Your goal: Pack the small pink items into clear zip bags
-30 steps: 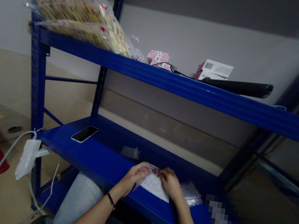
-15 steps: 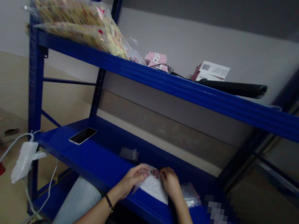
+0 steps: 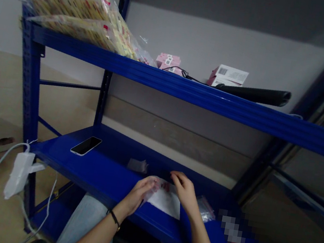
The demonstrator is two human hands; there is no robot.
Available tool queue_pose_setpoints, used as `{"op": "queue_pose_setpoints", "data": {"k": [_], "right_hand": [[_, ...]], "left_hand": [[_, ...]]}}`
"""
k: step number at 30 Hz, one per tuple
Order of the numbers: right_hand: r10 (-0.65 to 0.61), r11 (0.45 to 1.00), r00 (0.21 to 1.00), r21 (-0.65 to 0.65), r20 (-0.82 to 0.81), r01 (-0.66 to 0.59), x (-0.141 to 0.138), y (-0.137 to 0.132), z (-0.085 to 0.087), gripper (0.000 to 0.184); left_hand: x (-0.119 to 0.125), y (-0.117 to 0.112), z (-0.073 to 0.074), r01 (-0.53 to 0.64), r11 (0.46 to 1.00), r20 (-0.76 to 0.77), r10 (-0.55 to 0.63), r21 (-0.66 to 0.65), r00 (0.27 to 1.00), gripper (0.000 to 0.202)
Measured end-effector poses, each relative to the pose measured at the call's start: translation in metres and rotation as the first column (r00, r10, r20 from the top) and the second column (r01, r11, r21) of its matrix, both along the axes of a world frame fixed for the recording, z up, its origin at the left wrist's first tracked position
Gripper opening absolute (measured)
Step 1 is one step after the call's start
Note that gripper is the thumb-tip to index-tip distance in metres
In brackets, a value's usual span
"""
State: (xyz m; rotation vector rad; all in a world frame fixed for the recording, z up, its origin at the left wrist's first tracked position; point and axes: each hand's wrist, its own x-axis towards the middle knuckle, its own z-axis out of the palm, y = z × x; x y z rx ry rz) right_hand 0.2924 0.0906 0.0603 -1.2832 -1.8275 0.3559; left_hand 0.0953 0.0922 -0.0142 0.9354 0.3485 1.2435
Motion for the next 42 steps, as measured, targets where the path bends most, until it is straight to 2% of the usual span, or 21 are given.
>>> {"op": "queue_pose_setpoints", "data": {"k": [2,5,9,12,23,33,42], "right_hand": [[-0.076,0.996,0.997,-0.05,-0.009,0.076,0.02,0.011,-0.014,0.033],[-0.098,0.991,0.99,-0.085,0.106,0.107,0.04,0.019,-0.033,0.031],[-0.057,0.992,0.956,-0.089,0.289,0.086,0.042,0.016,-0.049,0.032],[-0.104,0.988,0.924,-0.065,0.367,0.137,0.036,0.016,-0.055,0.034],[-0.164,0.947,0.853,-0.164,0.495,0.277,0.02,0.033,-0.061,0.026],[-0.229,0.892,0.766,-0.187,0.6,0.412,0.013,0.048,-0.059,0.026],[-0.241,0.838,0.729,-0.241,0.641,0.489,0.001,0.061,-0.052,0.017]], "left_hand": [[-0.004,0.004,-0.002,0.075,0.991,0.14,-0.059,-0.109,0.988,0.032],[-0.01,0.007,-0.001,0.173,0.972,0.286,-0.122,-0.159,0.951,0.039],[-0.014,0.006,0.002,0.191,0.967,0.334,-0.127,-0.167,0.934,0.039],[-0.012,0.005,0.002,0.203,0.966,0.314,-0.145,-0.16,0.938,0.039],[-0.01,0.006,-0.007,0.209,0.969,0.252,-0.17,-0.135,0.953,0.037],[-0.009,0.004,-0.003,0.184,0.972,0.226,-0.148,-0.145,0.963,0.035],[-0.01,0.003,-0.003,0.183,0.976,0.219,-0.153,-0.123,0.964,0.036]]}}
